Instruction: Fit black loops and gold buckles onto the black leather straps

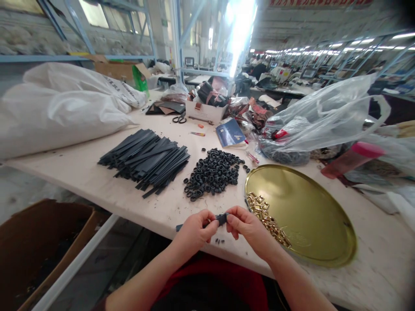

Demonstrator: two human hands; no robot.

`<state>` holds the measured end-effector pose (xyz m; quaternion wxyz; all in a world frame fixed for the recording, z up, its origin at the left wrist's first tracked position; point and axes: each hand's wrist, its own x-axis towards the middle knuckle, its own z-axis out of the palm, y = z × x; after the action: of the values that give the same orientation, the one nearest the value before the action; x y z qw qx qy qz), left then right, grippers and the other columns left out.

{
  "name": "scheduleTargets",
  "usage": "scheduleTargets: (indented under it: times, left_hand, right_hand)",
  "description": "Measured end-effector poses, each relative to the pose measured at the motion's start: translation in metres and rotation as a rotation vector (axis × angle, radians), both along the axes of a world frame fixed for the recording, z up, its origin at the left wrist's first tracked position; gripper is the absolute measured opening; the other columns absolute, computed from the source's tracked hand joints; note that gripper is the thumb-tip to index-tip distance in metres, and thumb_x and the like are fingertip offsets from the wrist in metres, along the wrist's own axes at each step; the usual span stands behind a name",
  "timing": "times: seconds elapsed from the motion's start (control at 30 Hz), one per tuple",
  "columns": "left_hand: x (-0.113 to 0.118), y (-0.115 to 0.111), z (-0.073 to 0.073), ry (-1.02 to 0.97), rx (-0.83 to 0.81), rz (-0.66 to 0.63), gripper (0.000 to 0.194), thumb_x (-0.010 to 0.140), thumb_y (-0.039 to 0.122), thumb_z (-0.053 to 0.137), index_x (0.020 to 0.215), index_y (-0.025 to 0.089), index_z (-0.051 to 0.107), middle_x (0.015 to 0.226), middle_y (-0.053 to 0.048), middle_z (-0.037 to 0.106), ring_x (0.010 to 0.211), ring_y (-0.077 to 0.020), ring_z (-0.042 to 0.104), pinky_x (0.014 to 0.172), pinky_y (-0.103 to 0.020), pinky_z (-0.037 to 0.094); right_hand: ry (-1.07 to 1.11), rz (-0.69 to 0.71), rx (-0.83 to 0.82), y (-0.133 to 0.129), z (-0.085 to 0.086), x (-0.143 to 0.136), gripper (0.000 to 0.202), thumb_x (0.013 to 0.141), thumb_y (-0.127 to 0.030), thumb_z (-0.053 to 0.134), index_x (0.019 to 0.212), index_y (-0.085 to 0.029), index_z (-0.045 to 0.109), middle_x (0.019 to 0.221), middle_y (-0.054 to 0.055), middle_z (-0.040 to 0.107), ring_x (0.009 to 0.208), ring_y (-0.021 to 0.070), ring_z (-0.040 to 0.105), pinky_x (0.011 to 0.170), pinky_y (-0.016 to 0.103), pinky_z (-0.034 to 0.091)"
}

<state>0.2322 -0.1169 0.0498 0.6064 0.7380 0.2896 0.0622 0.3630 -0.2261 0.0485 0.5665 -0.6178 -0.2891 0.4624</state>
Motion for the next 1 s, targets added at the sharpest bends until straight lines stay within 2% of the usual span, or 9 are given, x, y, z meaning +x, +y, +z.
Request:
scheduleTargets:
  times: [0.17,0.3,0.37,0.5,0.6,0.67,0.77,0.87,1.0]
  left_hand:
    - [-0.006,-0.008,0.008,0.051,0.086,-0.069,0.016,0.075,0.031,0.048,0.067,0.017,0.050,0.047,0.007,0.043,0.043,-0.0076,0.039,0.043,-0.018,0.029]
    - [-0.010,-0.014,0.013,-0.043,0.065,-0.078,0.012,0.078,0.024,0.042,0.082,0.018,0.051,0.060,0.005,0.055,0.048,-0.0080,0.045,0.050,-0.019,0.034]
    - [-0.013,-0.016,0.014,-0.088,0.040,-0.086,0.018,0.078,0.019,0.040,0.094,0.019,0.049,0.068,0.004,0.059,0.051,-0.0078,0.047,0.054,-0.019,0.037]
    - [-0.014,-0.013,0.013,-0.082,-0.019,-0.069,0.018,0.079,0.020,0.041,0.096,0.018,0.043,0.065,0.004,0.058,0.050,-0.0086,0.048,0.051,-0.019,0.037]
    - [-0.015,-0.011,0.011,-0.062,-0.014,-0.047,0.016,0.080,0.025,0.043,0.095,0.019,0.043,0.065,0.004,0.058,0.052,-0.0099,0.049,0.050,-0.020,0.037]
    - [-0.016,-0.010,0.011,-0.031,0.055,-0.029,0.018,0.079,0.027,0.046,0.095,0.019,0.043,0.068,0.003,0.060,0.056,-0.0113,0.052,0.054,-0.021,0.038]
    - [-0.017,-0.008,0.011,0.045,0.178,-0.021,0.022,0.078,0.031,0.049,0.097,0.020,0.045,0.075,0.001,0.062,0.064,-0.0142,0.056,0.059,-0.023,0.039]
    - [-0.016,-0.006,0.010,0.147,0.273,-0.047,0.024,0.076,0.037,0.051,0.094,0.021,0.050,0.071,0.001,0.062,0.064,-0.0161,0.055,0.060,-0.024,0.039]
    - [-0.014,-0.002,0.009,0.182,0.267,-0.082,0.020,0.074,0.038,0.054,0.082,0.019,0.057,0.073,0.000,0.063,0.069,-0.0169,0.055,0.062,-0.026,0.038]
  right_hand:
    - [0.099,0.072,0.000,-0.007,-0.005,-0.013,0.029,0.072,-0.044,0.062,0.072,-0.017,0.053,0.052,-0.005,0.053,0.044,0.0068,0.041,0.047,0.021,0.031]
    - [0.130,-0.081,0.063,-0.006,-0.008,-0.023,0.029,0.071,-0.044,0.062,0.069,-0.017,0.051,0.050,-0.007,0.048,0.043,0.0065,0.038,0.046,0.020,0.030]
    - [0.100,-0.148,0.072,-0.006,-0.008,-0.027,0.029,0.070,-0.044,0.064,0.068,-0.017,0.051,0.049,-0.008,0.046,0.043,0.0062,0.036,0.045,0.020,0.028]
    - [0.029,-0.129,0.110,-0.008,-0.006,-0.034,0.032,0.073,-0.049,0.059,0.070,-0.017,0.054,0.054,-0.004,0.051,0.048,0.0086,0.042,0.048,0.022,0.032]
    - [0.147,-0.137,0.180,-0.009,-0.006,-0.036,0.043,0.080,-0.057,0.042,0.071,-0.017,0.056,0.059,0.001,0.056,0.053,0.0114,0.048,0.052,0.025,0.038]
    - [0.259,-0.152,0.155,-0.009,-0.007,-0.037,0.037,0.079,-0.053,0.049,0.070,-0.017,0.055,0.056,-0.001,0.055,0.050,0.0097,0.046,0.050,0.022,0.037]
    - [0.415,-0.069,0.072,-0.010,-0.010,-0.038,0.026,0.075,-0.044,0.060,0.077,-0.018,0.054,0.053,-0.006,0.049,0.043,0.0060,0.040,0.046,0.019,0.033]
    - [0.565,0.057,0.042,-0.011,-0.016,-0.038,0.029,0.075,-0.045,0.059,0.082,-0.017,0.056,0.056,-0.006,0.049,0.043,0.0056,0.039,0.046,0.019,0.033]
    - [0.656,0.063,0.031,-0.011,-0.023,-0.035,0.030,0.069,-0.041,0.068,0.074,-0.016,0.052,0.055,-0.005,0.048,0.045,0.0055,0.039,0.046,0.018,0.030]
